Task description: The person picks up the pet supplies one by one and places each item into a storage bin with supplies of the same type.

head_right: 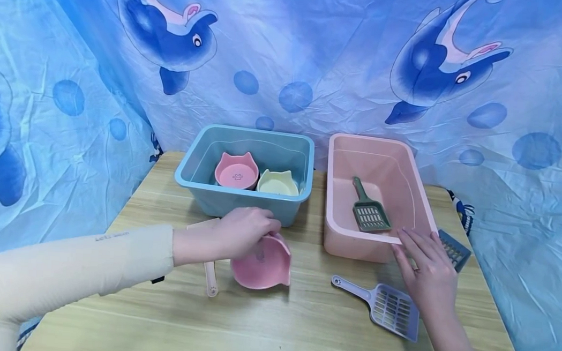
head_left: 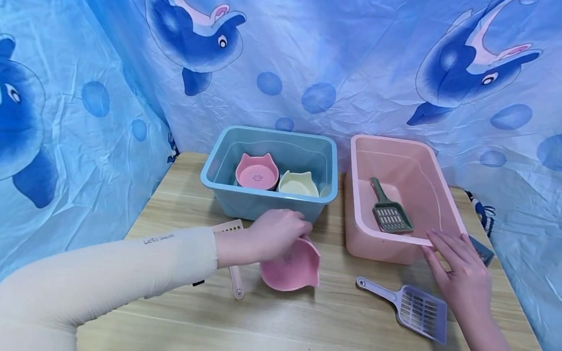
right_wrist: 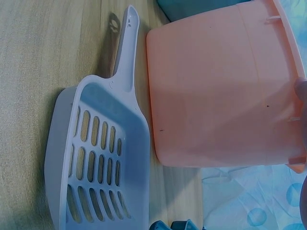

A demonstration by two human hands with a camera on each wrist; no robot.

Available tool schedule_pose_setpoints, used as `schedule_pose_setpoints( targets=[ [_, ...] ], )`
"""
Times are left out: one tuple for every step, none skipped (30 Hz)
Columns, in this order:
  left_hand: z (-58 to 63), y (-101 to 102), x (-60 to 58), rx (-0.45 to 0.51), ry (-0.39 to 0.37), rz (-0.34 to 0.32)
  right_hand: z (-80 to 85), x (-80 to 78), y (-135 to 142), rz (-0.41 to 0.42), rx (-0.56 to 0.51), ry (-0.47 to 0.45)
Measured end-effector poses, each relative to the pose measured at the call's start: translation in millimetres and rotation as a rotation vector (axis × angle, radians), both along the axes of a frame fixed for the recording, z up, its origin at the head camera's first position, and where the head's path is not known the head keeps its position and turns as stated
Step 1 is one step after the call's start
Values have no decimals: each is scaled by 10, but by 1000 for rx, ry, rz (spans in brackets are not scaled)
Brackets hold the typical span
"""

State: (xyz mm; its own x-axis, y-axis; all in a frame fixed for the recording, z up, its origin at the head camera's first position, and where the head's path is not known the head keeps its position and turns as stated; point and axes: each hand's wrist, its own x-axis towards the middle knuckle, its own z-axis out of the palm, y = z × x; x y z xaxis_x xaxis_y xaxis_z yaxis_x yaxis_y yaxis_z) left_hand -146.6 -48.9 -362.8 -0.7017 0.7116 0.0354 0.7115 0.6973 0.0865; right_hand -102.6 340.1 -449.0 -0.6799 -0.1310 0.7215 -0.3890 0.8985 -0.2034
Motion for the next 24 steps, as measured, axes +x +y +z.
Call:
schedule_pose_setpoints(
  targets=[
    [67,-21,-4,0,13,-15,-3,-1,0,-1,1,1],
    [136,-44,-8,0,23,-29,-6,-2,0,0,1,1],
    [206,-68,-16,0,34,-42,-9,-3,1,3,-2,5],
    [282,-92,-23,3,37,-52,-13,-4,3,7,-3,9],
    [359,-115,-33,7,34,-57,-17,-6,5,10,-7,14],
    [441,-135,-46,14,29,-62,-21,-6,8,14,-7,20],
    [524,-152,-62,19,19,-63,-25,-5,9,16,-8,24],
    [608,-166,-81,19,11,-60,-28,-4,12,20,-11,30],
    [694,-176,-103,17,-1,-49,-30,-2,14,23,-14,34],
    [775,-183,-133,17,-8,-36,-29,-3,16,23,-12,37],
    [852,-187,-168,19,-14,-25,-27,-4,17,22,-11,40],
    [926,-189,-207,20,-19,-15,-25,-2,19,22,-9,40],
    [996,-189,-247,16,-22,-6,-23,0,19,20,-9,39],
    [1062,-189,-290,8,-22,5,-21,0,17,20,-10,39],
    [1125,-189,-332,4,-29,18,-18,3,16,19,-8,36],
    [1181,-188,-378,0,-31,25,-17,5,12,17,-6,34],
    [1231,-189,-428,-3,-36,31,-15,7,10,17,-4,31],
    [1278,-187,-478,-9,-37,38,-14,8,6,18,-5,30],
    [1319,-186,-533,-16,-37,47,-12,7,1,17,-4,29],
    [1356,-186,-588,-21,-35,56,-11,9,-2,18,-4,31],
    [1385,-184,-648,-24,-34,66,-13,11,-4,19,-3,32],
    [1412,-183,-714,-26,-36,72,-13,11,-9,19,-4,35],
    [1434,-181,-780,-27,-36,79,-13,12,-12,20,-4,40],
    [1451,-180,-844,-26,-39,84,-13,15,-15,19,-1,40]
  ],
)
